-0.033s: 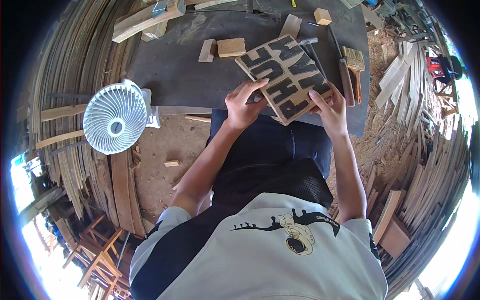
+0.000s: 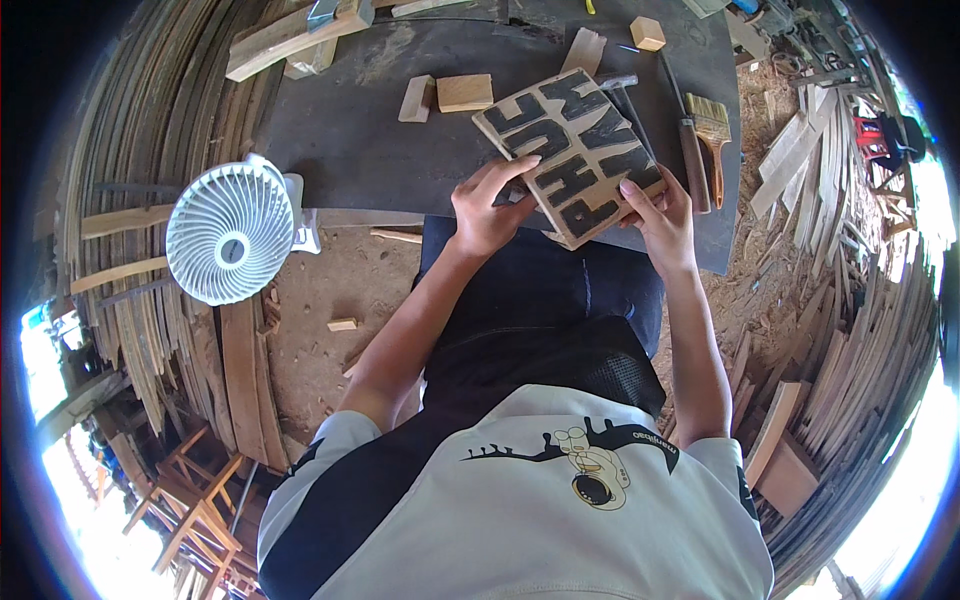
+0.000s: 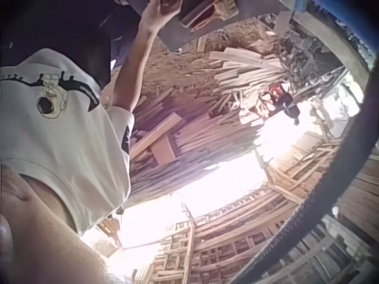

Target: Hammering wooden lettering and components onto a wooden board to assemble a sign.

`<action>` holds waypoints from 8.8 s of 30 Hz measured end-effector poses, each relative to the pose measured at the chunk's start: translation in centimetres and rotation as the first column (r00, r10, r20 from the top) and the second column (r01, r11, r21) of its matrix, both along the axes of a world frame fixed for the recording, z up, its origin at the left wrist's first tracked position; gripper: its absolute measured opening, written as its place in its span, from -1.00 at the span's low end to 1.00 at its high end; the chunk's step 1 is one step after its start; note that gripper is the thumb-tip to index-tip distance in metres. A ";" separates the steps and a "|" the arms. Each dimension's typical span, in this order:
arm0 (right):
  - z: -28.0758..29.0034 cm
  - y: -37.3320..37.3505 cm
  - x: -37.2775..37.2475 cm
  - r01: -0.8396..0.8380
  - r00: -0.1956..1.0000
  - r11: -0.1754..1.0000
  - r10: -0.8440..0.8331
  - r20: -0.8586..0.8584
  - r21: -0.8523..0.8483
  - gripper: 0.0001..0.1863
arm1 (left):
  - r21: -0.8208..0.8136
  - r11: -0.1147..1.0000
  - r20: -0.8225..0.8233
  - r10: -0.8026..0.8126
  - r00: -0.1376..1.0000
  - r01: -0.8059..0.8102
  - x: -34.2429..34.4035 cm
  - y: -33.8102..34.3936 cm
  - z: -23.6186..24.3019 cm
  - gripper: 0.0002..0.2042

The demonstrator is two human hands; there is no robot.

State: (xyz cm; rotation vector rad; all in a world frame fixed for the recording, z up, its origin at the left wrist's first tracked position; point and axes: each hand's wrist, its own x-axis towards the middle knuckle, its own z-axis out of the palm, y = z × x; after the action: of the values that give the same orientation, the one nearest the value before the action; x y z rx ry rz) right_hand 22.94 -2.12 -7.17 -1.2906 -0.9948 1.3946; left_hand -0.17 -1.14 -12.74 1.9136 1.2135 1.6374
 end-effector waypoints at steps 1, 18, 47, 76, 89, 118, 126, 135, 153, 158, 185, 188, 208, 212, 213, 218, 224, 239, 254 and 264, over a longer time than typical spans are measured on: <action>-0.1 -0.1 0.1 0.011 1.000 1.000 -0.011 -0.013 -0.002 -0.51 | 0.007 1.000 0.000 -0.017 1.000 0.017 0.0 0.1 0.0 -0.51; -1.6 1.2 1.1 -0.028 0.981 0.997 0.012 -0.192 -0.077 -0.67 | -0.074 0.994 0.029 -0.082 0.996 0.084 -0.3 0.2 -0.2 -0.49; -1.0 0.5 -0.3 -0.062 0.998 0.992 0.061 0.005 0.107 -0.53 | -0.263 0.925 0.386 -0.161 0.908 0.275 0.8 -2.5 0.8 -0.63; 0.4 3.1 4.3 0.066 0.929 0.979 -0.131 0.345 0.193 -0.69 | -0.240 0.925 0.356 -0.197 0.913 0.293 -0.1 -1.1 -0.3 -0.61; -3.4 12.6 4.2 -0.406 0.085 0.909 0.143 0.986 -0.096 -0.55 | -0.212 0.952 0.348 -0.136 0.928 0.219 0.6 -0.9 -0.4 -0.60; 9.5 -2.6 -3.4 -0.609 0.371 0.787 0.174 0.912 0.098 -0.73 | -0.241 0.970 0.327 0.035 0.944 0.047 1.7 -1.5 0.2 -0.63; 8.9 -3.6 -3.4 -0.551 0.332 0.830 0.125 0.935 0.085 -0.76 | -0.174 0.984 0.328 0.023 0.944 0.036 1.6 -1.1 0.7 -0.63; 7.8 -4.0 -3.5 -0.524 0.368 0.830 0.019 0.930 0.190 -0.75 | -0.192 0.979 0.329 0.001 0.944 0.065 1.7 -1.1 0.4 -0.63; 8.2 -4.6 -3.4 -0.444 0.474 0.864 0.002 0.881 0.237 -0.76 | -0.177 0.983 0.341 0.024 0.940 0.039 2.0 -1.1 0.1 -0.63; 6.4 -4.1 -3.6 -0.539 0.311 0.835 0.076 0.947 0.110 -0.71 | -0.133 0.990 0.359 0.011 0.933 0.039 2.2 -1.1 -0.5 -0.62; 6.8 -4.3 -3.2 -0.537 0.299 0.831 0.028 0.954 0.144 -0.69 | -0.162 0.986 0.286 -0.001 0.958 0.050 1.3 -0.8 -0.3 -0.62; 7.4 -5.3 -3.1 -0.434 0.388 0.883 0.004 0.921 0.179 -0.70 | -0.161 0.984 0.370 -0.012 0.929 0.076 1.9 -1.4 0.5 -0.62; 7.9 -4.9 -4.3 -0.431 0.448 0.865 -0.042 0.893 0.257 -0.75 | -0.168 0.983 0.368 -0.007 0.930 0.074 1.7 -1.3 0.3 -0.64; 7.9 -4.4 -4.3 -0.476 0.327 0.874 0.070 0.942 0.101 -0.73 | -0.136 0.989 0.333 -0.007 0.943 0.055 1.8 -1.1 0.2 -0.63; 8.5 -4.7 -4.4 -0.478 0.327 0.873 0.076 0.942 0.095 -0.73 | -0.142 0.988 0.334 -0.003 0.943 0.053 1.9 -1.2 0.2 -0.63; 6.9 -4.5 -4.2 -0.531 0.267 0.845 0.093 0.959 0.066 -0.75 | -0.115 0.993 0.344 0.004 0.939 0.038 2.1 -1.2 -0.5 -0.62; 10.2 -5.0 -4.7 -0.399 0.424 0.904 0.033 0.905 0.154 -0.77 | -0.152 0.988 0.361 0.026 0.932 0.032 2.1 -1.4 0.1 -0.58; 6.3 -4.5 -2.5 -0.415 0.454 0.910 0.201 0.868 0.007 -0.77 | -0.201 0.975 0.333 -0.021 0.943 0.093 2.1 -1.0 -0.9 -0.32; 6.9 -4.0 -3.0 -0.478 0.372 0.878 0.217 0.903 -0.014 -0.79 | -0.137 0.983 0.340 -0.068 0.938 0.120 2.3 -1.1 -1.8 -0.35; 6.8 -4.0 -2.3 -0.498 0.344 0.867 0.213 0.914 -0.014 -0.76 | -0.080 0.995 0.341 -0.036 0.939 0.067 2.7 -0.7 -1.4 -0.40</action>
State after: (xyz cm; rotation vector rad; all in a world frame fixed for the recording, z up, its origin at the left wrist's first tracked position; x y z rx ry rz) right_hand 20.67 -6.11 -0.37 -1.6838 -2.2700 0.6812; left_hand 2.54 -1.87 -14.15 1.5146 1.0658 1.7616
